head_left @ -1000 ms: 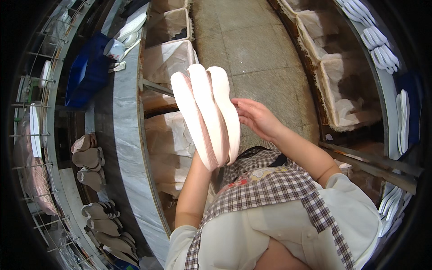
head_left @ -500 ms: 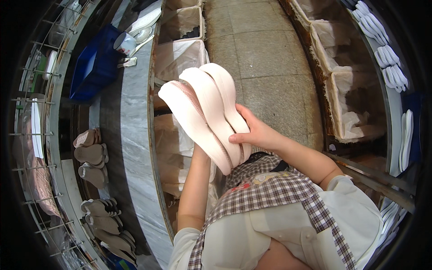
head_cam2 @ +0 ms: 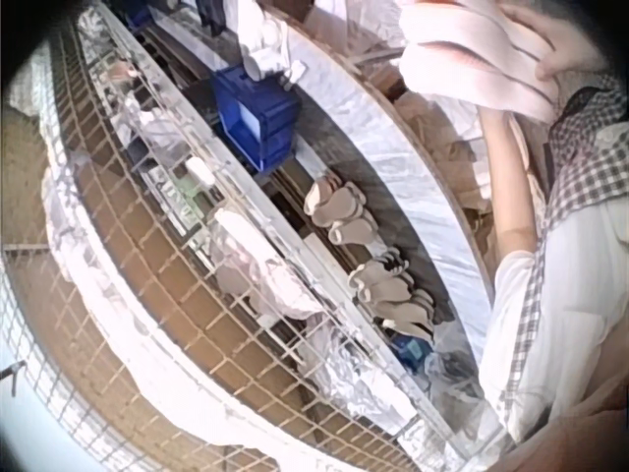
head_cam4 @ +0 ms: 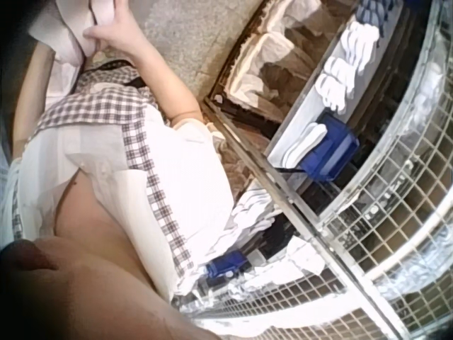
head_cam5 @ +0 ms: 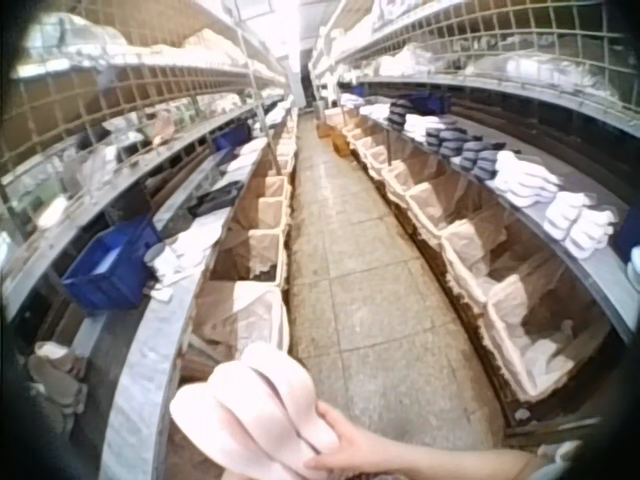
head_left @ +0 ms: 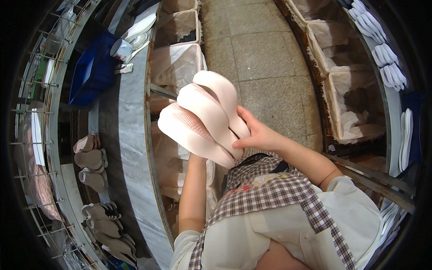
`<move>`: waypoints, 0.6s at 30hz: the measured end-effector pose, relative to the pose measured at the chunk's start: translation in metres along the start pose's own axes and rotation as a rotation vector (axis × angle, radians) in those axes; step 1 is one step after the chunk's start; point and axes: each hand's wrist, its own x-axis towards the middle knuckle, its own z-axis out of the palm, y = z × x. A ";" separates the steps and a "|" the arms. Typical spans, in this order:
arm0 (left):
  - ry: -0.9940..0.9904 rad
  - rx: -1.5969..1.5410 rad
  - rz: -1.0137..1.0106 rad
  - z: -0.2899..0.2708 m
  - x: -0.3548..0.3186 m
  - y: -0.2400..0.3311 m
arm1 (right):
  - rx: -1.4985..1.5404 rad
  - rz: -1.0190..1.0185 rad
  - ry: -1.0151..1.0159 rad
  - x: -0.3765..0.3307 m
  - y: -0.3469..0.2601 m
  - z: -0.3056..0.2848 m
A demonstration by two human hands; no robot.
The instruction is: The person picks up pairs of slippers from a shelf, turns them over to inspect the soles and uppers, and places them back on the shelf. The person handles black, pink, white, and black-and-white slippers in sequence.
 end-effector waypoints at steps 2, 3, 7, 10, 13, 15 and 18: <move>-0.009 0.024 0.013 0.000 -0.001 -0.001 | 0.034 -0.020 -0.021 -0.001 0.000 -0.002; -0.014 0.034 0.017 0.000 -0.001 -0.001 | 0.040 -0.001 -0.016 -0.002 0.000 -0.003; -0.030 0.079 0.031 -0.002 -0.005 -0.003 | 0.180 -0.026 -0.014 -0.002 0.004 -0.004; -0.040 0.112 0.037 -0.004 -0.010 -0.007 | 0.288 -0.042 -0.019 0.002 0.010 -0.006; -0.048 0.139 0.044 -0.005 -0.015 -0.010 | 0.388 -0.045 -0.033 0.006 0.016 -0.011; -0.046 0.151 0.048 -0.004 -0.017 -0.011 | 0.445 -0.014 -0.023 0.007 0.019 -0.014; -0.021 0.133 0.049 0.000 -0.020 -0.005 | 0.496 0.000 -0.052 0.006 0.021 -0.017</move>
